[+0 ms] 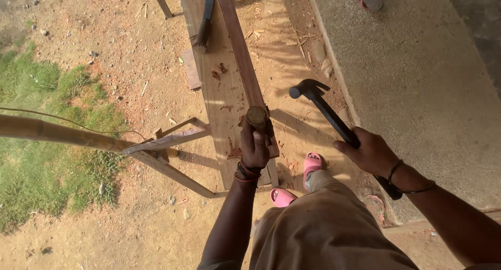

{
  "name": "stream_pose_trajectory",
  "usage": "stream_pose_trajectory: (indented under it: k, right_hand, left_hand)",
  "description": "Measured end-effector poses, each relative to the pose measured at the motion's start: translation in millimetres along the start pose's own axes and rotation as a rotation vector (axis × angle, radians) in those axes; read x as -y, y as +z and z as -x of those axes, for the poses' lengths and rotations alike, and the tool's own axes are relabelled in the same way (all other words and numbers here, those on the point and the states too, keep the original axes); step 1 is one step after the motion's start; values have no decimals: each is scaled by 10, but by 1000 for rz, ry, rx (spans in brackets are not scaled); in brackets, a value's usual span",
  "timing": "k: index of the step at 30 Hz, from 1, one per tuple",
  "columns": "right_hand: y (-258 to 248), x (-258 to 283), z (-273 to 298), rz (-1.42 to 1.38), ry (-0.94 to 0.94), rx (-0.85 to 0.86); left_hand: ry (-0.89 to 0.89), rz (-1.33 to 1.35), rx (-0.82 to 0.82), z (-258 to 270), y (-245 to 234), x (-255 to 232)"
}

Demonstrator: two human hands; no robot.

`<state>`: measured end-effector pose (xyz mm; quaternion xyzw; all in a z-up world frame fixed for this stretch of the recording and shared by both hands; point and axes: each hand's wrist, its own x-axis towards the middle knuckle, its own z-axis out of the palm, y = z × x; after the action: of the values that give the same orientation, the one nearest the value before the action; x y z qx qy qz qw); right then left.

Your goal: Chisel a rectangular mortise into a wooden beam using a hammer and chisel.

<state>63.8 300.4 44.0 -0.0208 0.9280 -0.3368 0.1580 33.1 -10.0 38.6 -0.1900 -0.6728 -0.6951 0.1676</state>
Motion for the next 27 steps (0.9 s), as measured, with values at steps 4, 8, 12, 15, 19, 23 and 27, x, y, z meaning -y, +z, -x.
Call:
stream_pose_trajectory:
  k: [4,8,12,15,19,23,27]
  right_hand:
    - [760,-1290,-111,35,237,29]
    - [1391,-2828,35,198,552,268]
    - [1540,-3826,484,310,949,577]
    - [1646,-4680,713,427,987,725]
    - [1417,-4825,427,467,945,1069]
    - [1053,-4190,-158,156,1024,610]
    - [910,-3594,-971,-10,827,431]
  left_hand:
    - [26,3,-20,-24,32,-76]
    - [22,-241,-147,100,146,202]
    - [109,-303,-198,16,193,369]
    - [-172,-338,-367,-335,201,656]
    - [-293,-274,-388,-808,249,548]
    - [-286,-105,-331,-524,266,466]
    - [-39,0,-23,-398,255,-120]
